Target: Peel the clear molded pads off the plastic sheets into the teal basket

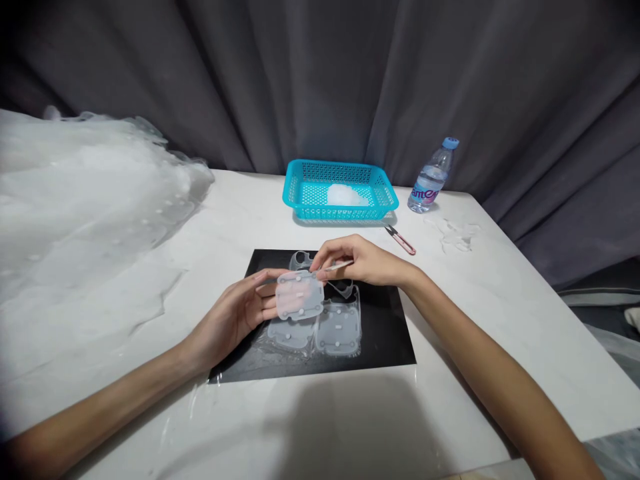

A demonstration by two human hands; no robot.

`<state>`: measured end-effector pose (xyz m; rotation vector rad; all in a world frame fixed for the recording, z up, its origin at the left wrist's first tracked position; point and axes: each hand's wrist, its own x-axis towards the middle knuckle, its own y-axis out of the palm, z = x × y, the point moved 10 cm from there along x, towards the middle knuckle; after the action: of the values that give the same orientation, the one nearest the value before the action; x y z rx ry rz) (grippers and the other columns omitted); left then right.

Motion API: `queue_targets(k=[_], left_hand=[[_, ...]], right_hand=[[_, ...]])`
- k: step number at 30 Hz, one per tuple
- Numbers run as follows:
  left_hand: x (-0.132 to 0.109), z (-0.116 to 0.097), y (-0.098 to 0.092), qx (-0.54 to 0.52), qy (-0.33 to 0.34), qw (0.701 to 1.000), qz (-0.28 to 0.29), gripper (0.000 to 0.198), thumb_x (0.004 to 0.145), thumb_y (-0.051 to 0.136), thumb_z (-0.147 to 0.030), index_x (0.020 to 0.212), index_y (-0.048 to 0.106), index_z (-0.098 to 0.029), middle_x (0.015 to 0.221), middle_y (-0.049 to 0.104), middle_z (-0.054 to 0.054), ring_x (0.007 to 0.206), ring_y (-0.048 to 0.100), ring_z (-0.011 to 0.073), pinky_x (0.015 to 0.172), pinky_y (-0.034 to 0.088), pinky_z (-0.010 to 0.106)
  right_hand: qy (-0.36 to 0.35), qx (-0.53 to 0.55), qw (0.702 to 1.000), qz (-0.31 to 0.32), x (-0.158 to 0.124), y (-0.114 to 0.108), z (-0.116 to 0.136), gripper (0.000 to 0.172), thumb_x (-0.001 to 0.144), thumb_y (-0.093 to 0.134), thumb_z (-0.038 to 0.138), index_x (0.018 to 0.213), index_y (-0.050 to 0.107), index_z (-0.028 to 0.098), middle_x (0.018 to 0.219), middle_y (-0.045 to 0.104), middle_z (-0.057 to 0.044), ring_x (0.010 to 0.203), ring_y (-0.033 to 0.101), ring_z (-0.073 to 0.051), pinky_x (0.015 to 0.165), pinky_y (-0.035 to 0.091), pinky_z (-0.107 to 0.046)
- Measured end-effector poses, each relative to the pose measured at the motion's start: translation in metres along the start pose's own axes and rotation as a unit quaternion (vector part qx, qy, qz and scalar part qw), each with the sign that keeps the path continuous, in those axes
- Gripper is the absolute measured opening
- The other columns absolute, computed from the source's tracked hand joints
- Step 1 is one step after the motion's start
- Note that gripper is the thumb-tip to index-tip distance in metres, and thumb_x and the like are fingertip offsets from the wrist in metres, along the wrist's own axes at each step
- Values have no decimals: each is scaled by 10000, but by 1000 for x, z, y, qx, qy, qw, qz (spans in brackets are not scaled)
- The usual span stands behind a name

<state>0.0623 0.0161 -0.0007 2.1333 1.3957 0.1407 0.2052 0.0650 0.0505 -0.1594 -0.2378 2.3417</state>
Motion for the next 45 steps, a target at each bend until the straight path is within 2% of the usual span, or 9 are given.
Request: queue_targets(k=[13,18,22,25,27,32,35,38,45], left_hand=[[-1,8,-1,117,2,993,17,459,866,858,-285,1257,652,-161,1164,812,97,1042,791,215,993,597,315],[-2,5,4,204,46,977,47,378,957,760,-324,1279,616,-187,1229,786,106,1169,746,222,1040,577,354],[-15,2,36,456,136,870,127,258,1067,586,-342,1307,626,-254,1317,726,74,1250,677,214,1099,527,408],[-23,13,58,627,176,735,189,354,1078,564,-361,1424,581,-291,1481,626,67,1387,573,253,1182,453,481],[-25,19,64,691,193,666,203,428,1085,543,-392,1503,527,-300,1574,556,68,1437,531,280,1201,430,516],[-18,23,61,750,228,591,193,477,1129,415,-411,1591,447,-295,1670,454,56,1477,504,257,1193,449,460],[-7,18,55,761,237,578,175,539,1124,411,-457,1633,388,-281,1696,405,71,1500,481,269,1211,429,463],[6,14,47,765,232,573,179,584,1109,436,-496,1652,355,-298,1708,379,70,1514,463,287,1229,406,479],[-3,-4,65,742,302,553,229,483,1100,471,-281,1583,479,-290,1632,506,77,1478,503,275,1238,389,469]], right_hand=[[-22,-36,999,-1,-1,-1,6,133,888,773,252,945,701,156,822,735,-9,749,669,-132,730,513,-267],[-79,-100,986,-107,-1,-52,32,164,877,775,307,923,697,171,878,711,-15,782,661,-142,753,512,-279],[-105,-166,945,-262,9,-134,45,211,891,747,381,938,685,185,897,714,-44,880,683,-210,847,535,-361],[-53,-320,854,-406,7,-190,42,174,950,644,347,992,699,189,1011,708,-100,997,672,-275,924,522,-447],[-31,-387,800,-457,-2,-203,40,224,1001,558,359,1034,701,191,1069,689,-130,1056,655,-307,969,508,-491],[-93,-376,814,-433,-45,-152,36,595,1084,279,630,929,688,227,989,693,-107,995,642,-286,1006,493,-498],[-79,-269,873,-398,-79,-106,19,680,1073,206,692,1025,702,229,1024,683,-83,996,652,-242,997,503,-428],[-44,-106,954,-277,-93,-55,-8,775,1040,149,750,1091,697,204,890,675,-58,756,675,-191,794,561,-361],[1,-112,980,-166,-99,-12,-17,279,1000,675,459,925,750,202,994,730,-62,895,710,-192,861,557,-328]])
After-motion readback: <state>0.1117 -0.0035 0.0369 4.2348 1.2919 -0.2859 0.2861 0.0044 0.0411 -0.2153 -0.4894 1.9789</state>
